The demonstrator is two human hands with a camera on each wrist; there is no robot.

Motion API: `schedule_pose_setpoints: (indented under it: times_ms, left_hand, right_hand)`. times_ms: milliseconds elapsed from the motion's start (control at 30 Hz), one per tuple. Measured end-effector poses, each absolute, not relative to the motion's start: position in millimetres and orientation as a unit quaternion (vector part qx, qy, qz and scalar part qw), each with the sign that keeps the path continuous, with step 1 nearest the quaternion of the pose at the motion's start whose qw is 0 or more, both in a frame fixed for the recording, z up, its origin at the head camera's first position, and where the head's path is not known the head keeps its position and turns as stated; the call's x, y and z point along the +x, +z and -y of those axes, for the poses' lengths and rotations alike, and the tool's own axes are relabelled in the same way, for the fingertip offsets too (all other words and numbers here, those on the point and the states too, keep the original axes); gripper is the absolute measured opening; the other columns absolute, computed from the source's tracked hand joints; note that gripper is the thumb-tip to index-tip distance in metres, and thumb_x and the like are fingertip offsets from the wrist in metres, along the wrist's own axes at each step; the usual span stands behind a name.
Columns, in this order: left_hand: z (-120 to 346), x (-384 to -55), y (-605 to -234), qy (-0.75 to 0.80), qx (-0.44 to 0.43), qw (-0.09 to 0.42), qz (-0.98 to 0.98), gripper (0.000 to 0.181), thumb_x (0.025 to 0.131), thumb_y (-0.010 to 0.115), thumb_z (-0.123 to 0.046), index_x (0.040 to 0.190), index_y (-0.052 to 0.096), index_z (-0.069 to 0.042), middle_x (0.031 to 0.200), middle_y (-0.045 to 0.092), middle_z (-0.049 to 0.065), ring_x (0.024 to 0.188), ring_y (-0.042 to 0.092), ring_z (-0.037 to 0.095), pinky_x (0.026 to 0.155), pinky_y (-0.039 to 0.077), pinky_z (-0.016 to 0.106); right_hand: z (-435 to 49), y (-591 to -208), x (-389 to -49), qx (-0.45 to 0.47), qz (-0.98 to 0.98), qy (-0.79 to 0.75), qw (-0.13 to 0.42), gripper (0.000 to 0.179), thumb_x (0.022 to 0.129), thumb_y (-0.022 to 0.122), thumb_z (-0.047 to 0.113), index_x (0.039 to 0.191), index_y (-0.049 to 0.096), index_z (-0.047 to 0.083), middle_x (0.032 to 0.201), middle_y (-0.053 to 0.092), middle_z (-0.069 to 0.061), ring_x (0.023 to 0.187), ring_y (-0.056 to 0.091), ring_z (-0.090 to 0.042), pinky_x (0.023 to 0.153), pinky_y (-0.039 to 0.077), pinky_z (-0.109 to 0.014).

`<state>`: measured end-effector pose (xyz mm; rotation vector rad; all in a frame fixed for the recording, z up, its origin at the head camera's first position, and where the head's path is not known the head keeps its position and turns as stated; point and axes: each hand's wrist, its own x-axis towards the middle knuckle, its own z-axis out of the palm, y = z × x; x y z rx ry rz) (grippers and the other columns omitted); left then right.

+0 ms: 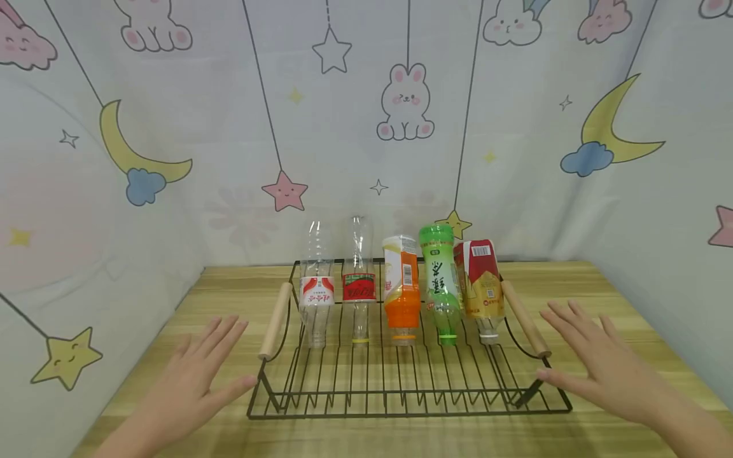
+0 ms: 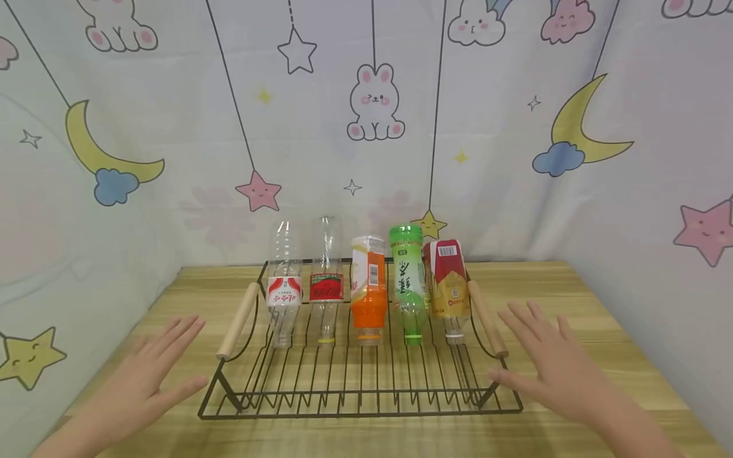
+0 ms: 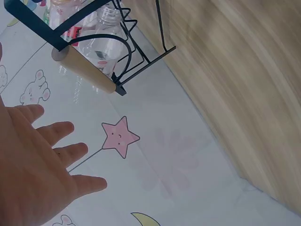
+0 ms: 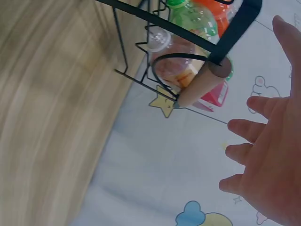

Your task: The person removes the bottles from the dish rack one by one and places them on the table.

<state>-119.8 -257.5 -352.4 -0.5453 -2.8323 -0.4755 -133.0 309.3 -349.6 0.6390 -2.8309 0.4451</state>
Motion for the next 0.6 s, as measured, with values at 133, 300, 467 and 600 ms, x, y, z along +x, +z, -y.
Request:
schedule_pose_setpoints:
  times_ms: [133, 300, 467, 600]
  left_hand:
    - [253, -119, -347, -0.176, -0.205, 0.126, 0.954, 0.079, 0.092, 0.062, -0.042, 0.155, 0.019, -0.022, 0.157, 0.024, 0.013, 0.145, 0.016, 0.036, 0.117, -0.002, 0.057]
    - [246, -120, -342, -0.208, -0.222, 0.13, 0.944, 0.08, 0.091, 0.064, -0.041, 0.155, 0.02, -0.023, 0.158, 0.024, 0.008, 0.145, 0.017, 0.035, 0.119, 0.002, 0.047]
    - [239, -123, -343, -0.256, -0.218, 0.095, 0.937, 0.08, 0.09, 0.065, -0.041, 0.154, 0.018, -0.029, 0.159, 0.021, 0.003, 0.144, 0.018, 0.039, 0.11, 0.015, 0.066]
    - [233, -124, -346, -0.27, -0.216, 0.086, 0.934, 0.082, 0.089, 0.066, -0.043, 0.154, 0.017, -0.031, 0.159, 0.02, 0.002, 0.142, 0.021, 0.042, 0.098, 0.025, 0.075]
  right_hand:
    - [-304, -336, -141, 0.218, 0.957, 0.165, 0.101, 0.085, 0.087, 0.069, 0.042, 0.152, 0.025, 0.01, 0.152, 0.029, -0.022, 0.147, 0.006, -0.038, 0.115, -0.013, -0.054]
    - [-296, -314, -156, 0.212, 0.955, 0.19, 0.087, 0.086, 0.086, 0.07, 0.042, 0.151, 0.026, 0.005, 0.152, 0.027, -0.025, 0.139, 0.019, -0.049, 0.111, 0.011, -0.067]
    - [-287, -292, -169, 0.196, 0.954, 0.22, 0.059, 0.087, 0.089, 0.067, 0.041, 0.153, 0.018, 0.007, 0.153, 0.024, -0.026, 0.135, 0.027, -0.051, 0.098, 0.029, -0.07]
    - [-278, -277, -181, 0.176, 0.957, 0.224, 0.05, 0.086, 0.092, 0.062, 0.044, 0.154, 0.014, 0.009, 0.154, 0.023, -0.026, 0.134, 0.029, -0.051, 0.098, 0.03, -0.07]
